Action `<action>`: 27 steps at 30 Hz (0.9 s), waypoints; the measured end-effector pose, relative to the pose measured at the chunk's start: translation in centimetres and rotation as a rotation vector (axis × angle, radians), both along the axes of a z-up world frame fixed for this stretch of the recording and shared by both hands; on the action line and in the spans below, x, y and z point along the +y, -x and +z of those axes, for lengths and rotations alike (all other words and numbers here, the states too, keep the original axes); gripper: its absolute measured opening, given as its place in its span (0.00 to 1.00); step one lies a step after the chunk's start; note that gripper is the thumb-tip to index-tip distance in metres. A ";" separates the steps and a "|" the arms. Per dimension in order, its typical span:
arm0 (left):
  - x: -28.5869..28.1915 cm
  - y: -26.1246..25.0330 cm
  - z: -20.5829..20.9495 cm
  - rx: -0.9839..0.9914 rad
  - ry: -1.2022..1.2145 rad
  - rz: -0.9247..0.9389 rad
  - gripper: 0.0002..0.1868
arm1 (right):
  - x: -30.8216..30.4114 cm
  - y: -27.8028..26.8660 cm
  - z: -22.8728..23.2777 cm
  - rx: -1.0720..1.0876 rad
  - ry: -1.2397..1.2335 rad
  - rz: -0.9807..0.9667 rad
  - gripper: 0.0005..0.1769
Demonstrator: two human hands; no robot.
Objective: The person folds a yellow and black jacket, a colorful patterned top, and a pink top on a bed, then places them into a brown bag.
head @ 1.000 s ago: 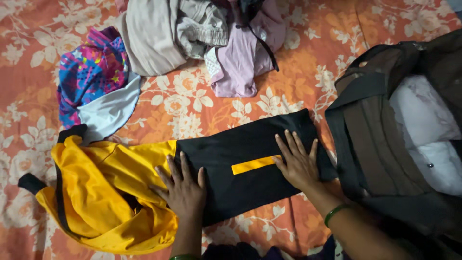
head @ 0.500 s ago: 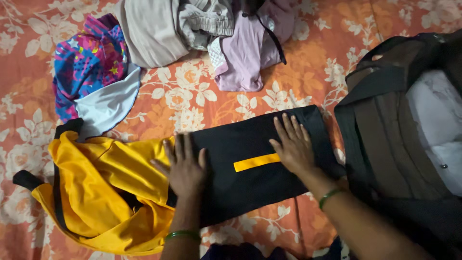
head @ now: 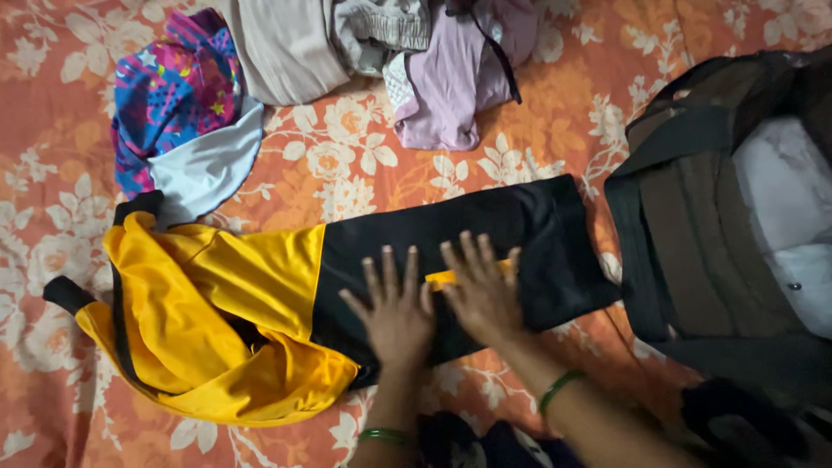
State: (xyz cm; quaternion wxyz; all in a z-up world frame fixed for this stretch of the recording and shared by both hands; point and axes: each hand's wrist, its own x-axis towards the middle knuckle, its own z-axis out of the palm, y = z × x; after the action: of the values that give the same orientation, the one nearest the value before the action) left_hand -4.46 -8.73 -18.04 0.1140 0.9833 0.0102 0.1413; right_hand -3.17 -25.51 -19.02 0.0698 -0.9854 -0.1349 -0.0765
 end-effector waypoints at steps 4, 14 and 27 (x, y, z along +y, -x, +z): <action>6.1 0.7 0.1 0.087 0.044 0.153 0.34 | -9.3 -0.4 1.8 0.004 0.063 -0.140 0.37; 5.1 2.0 0.2 0.048 -0.034 0.162 0.34 | -6.3 1.6 1.6 0.100 0.088 -0.169 0.38; 10.8 4.3 4.0 0.215 -0.104 -0.134 0.16 | -4.0 5.1 2.1 0.084 -0.056 0.006 0.38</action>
State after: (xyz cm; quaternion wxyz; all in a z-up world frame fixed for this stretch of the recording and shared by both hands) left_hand -8.76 2.08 -14.02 0.0704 0.9958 -0.0508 0.0275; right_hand -8.24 -29.55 -16.90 0.1034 -0.9850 -0.1325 -0.0386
